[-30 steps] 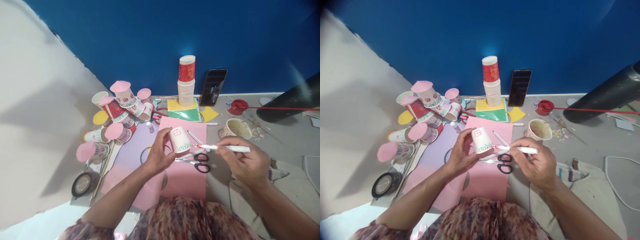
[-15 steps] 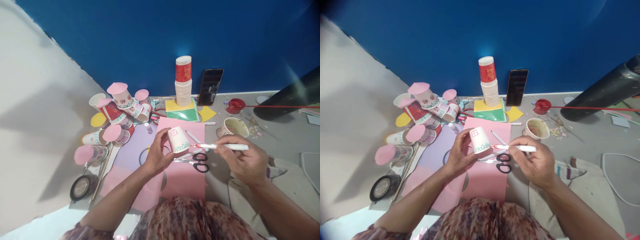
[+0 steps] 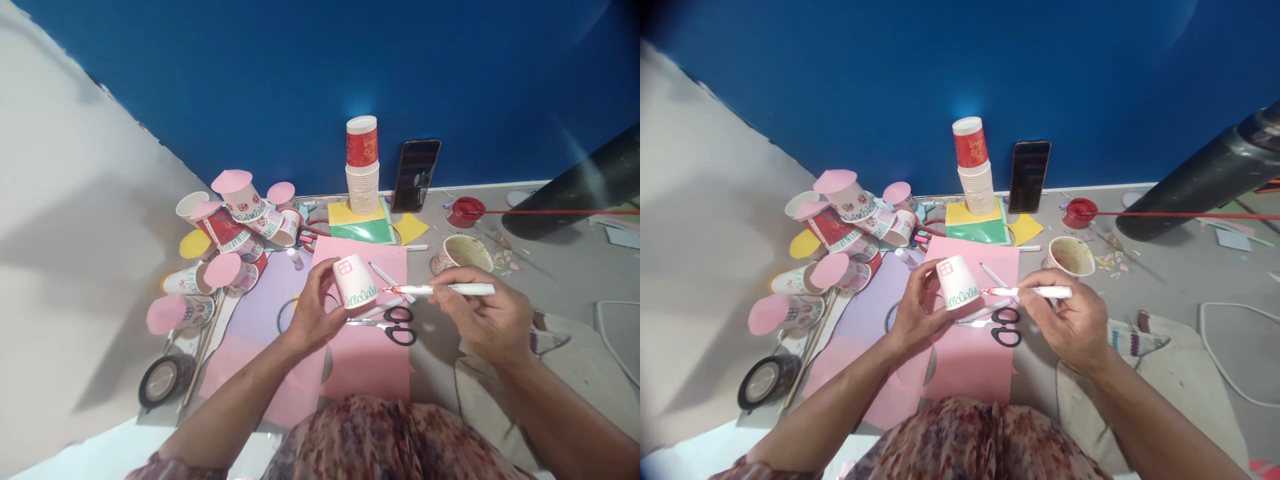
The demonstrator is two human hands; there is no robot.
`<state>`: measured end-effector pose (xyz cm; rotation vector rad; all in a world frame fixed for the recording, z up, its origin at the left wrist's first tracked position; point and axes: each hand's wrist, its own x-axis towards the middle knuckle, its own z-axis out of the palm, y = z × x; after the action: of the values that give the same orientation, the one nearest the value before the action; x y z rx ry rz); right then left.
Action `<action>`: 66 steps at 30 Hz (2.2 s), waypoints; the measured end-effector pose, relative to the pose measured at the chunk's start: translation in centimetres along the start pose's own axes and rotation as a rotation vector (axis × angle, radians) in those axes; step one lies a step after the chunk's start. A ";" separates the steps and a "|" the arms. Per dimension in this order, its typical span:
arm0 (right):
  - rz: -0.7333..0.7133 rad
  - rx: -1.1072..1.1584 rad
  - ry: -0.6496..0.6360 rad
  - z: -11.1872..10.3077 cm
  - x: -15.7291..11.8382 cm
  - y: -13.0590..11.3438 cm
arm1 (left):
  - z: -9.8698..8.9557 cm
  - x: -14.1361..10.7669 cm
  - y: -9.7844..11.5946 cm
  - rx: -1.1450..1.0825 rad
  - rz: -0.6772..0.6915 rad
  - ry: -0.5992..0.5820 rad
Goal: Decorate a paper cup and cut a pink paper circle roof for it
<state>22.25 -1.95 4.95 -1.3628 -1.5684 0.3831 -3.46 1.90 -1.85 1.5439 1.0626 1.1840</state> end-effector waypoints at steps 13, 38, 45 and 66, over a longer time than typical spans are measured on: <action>0.043 0.089 0.039 -0.1 0.0 0.4 | -0.3 0.4 1.8 -0.108 -0.144 -0.024; 0.151 0.415 -0.136 1.6 -0.2 1.1 | -0.7 0.1 2.5 -0.349 -0.238 -0.171; 0.196 0.406 -0.457 2.6 -0.5 1.1 | 0.0 -0.5 3.7 -0.490 -0.261 -0.305; -0.206 0.062 -0.211 1.8 -0.3 1.3 | -2.7 0.6 2.1 0.156 0.097 -0.320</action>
<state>21.54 -1.13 2.98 -1.1297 -1.8362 0.4555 -5.74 2.39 0.69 1.8520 0.8905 0.8928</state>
